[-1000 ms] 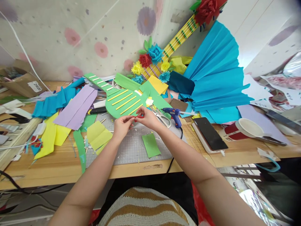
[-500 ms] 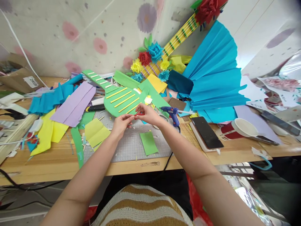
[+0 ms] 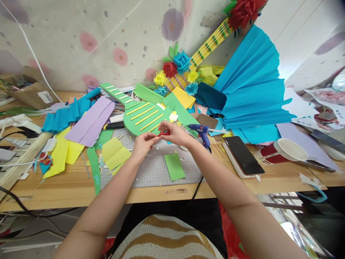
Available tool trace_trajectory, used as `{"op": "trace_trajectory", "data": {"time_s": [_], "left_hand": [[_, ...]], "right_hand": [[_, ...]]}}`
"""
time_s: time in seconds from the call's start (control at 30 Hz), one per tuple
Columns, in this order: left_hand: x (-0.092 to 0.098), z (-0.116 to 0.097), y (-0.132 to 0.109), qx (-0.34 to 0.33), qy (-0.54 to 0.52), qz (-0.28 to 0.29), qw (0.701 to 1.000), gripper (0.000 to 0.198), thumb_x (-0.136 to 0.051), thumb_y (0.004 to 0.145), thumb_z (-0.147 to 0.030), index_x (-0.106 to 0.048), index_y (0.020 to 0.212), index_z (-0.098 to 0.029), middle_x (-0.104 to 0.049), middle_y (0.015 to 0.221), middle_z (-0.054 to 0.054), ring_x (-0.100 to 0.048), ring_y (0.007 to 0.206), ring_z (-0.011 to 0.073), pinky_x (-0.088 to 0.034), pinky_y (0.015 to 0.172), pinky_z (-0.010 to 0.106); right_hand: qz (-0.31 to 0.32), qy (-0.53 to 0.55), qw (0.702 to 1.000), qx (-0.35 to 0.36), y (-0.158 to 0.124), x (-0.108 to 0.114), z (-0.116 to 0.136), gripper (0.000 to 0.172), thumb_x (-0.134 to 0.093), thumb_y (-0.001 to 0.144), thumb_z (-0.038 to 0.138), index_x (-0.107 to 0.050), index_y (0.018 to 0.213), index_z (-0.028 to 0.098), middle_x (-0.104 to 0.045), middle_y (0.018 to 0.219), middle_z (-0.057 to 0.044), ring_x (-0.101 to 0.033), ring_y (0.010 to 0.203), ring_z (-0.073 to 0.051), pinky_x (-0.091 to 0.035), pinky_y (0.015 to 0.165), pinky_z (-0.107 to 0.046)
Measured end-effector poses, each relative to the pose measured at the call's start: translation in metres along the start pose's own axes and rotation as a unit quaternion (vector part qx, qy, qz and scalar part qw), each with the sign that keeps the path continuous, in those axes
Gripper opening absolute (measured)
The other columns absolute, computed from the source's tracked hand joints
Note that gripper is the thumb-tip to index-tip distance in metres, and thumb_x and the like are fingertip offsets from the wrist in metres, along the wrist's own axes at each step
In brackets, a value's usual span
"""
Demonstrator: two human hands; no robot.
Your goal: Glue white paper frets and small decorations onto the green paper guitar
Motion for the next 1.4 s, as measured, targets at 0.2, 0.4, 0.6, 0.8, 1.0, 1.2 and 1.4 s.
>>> {"op": "trace_trajectory", "data": {"time_s": [0.2, 0.4, 0.6, 0.8, 1.0, 1.2, 1.4], "left_hand": [[0.001, -0.004, -0.001, -0.036, 0.019, 0.001, 0.999, 0.033, -0.078, 0.052, -0.036, -0.066, 0.074, -0.014, -0.063, 0.066, 0.001, -0.051, 0.053, 0.0083, -0.038, 0.041, 0.018], [-0.001, -0.005, 0.002, -0.062, 0.053, 0.019, 0.997, 0.038, -0.074, 0.058, -0.036, -0.072, 0.09, -0.015, -0.068, 0.077, 0.005, -0.05, 0.052, 0.0087, -0.042, 0.044, 0.022], [0.008, -0.011, 0.0, -0.091, 0.082, -0.025, 0.992, 0.032, -0.072, 0.06, -0.038, -0.073, 0.081, -0.015, -0.066, 0.068, 0.004, -0.049, 0.049, 0.009, -0.042, 0.044, 0.023], [0.015, -0.012, -0.004, -0.068, 0.046, -0.075, 0.994, 0.026, -0.075, 0.057, -0.034, -0.069, 0.072, -0.014, -0.063, 0.063, 0.002, -0.051, 0.051, 0.0085, -0.037, 0.039, 0.018], [-0.003, 0.014, -0.005, 0.115, -0.208, -0.028, 0.971, 0.022, -0.079, 0.054, -0.02, -0.062, 0.066, -0.012, -0.057, 0.06, -0.002, -0.045, 0.047, 0.0013, -0.027, 0.032, 0.009], [-0.022, 0.017, -0.01, 0.195, -0.385, 0.046, 0.901, 0.009, -0.066, 0.071, -0.007, -0.059, 0.069, -0.013, -0.053, 0.061, -0.004, -0.038, 0.042, -0.0024, -0.027, 0.03, 0.002], [-0.02, 0.019, -0.009, 0.18, -0.345, 0.035, 0.921, 0.01, -0.065, 0.069, -0.005, -0.058, 0.066, -0.012, -0.051, 0.058, -0.004, -0.032, 0.037, -0.0034, -0.024, 0.028, 0.003]], "right_hand": [[-0.004, -0.082, 0.996, 0.028, -0.004, 0.002, 0.011, 0.022, -0.054, 0.072, 0.016, -0.052, 0.094, 0.02, -0.068, 0.086, 0.0, -0.058, 0.071, -0.013, -0.037, 0.064, -0.024], [-0.013, -0.104, 0.994, 0.037, -0.005, 0.0, 0.009, 0.024, -0.053, 0.075, 0.017, -0.052, 0.098, 0.022, -0.07, 0.089, 0.0, -0.061, 0.074, -0.014, -0.039, 0.066, -0.025], [-0.03, -0.101, 0.994, 0.032, -0.003, 0.0, 0.007, 0.022, -0.053, 0.075, 0.02, -0.054, 0.097, 0.022, -0.069, 0.091, 0.0, -0.062, 0.075, -0.014, -0.041, 0.068, -0.025], [-0.072, -0.123, 0.989, 0.029, -0.002, 0.015, 0.008, 0.023, -0.055, 0.074, 0.029, -0.056, 0.096, 0.021, -0.067, 0.089, -0.002, -0.059, 0.082, -0.017, -0.042, 0.074, -0.029], [-0.329, -0.151, 0.93, 0.064, -0.03, 0.055, 0.014, 0.022, -0.05, 0.081, 0.036, -0.054, 0.096, 0.02, -0.06, 0.103, -0.01, -0.048, 0.103, -0.024, -0.034, 0.092, -0.039], [-0.214, -0.043, 0.976, -0.014, -0.03, 0.008, -0.007, 0.022, -0.049, 0.082, 0.041, -0.049, 0.093, 0.022, -0.057, 0.069, 0.0, -0.054, 0.067, -0.016, -0.04, 0.071, -0.032], [-0.149, 0.231, 0.961, -0.037, -0.008, -0.022, -0.023, 0.046, -0.066, 0.068, 0.042, -0.039, 0.1, 0.022, -0.06, 0.082, 0.001, -0.057, 0.075, -0.013, -0.044, 0.071, -0.029]]}}
Point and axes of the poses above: each hand's wrist, its own y-axis towards the middle knuckle, its own x-axis out of the back of the hand, z = x × y, the point moved 10 cm from there along y, towards the middle knuckle
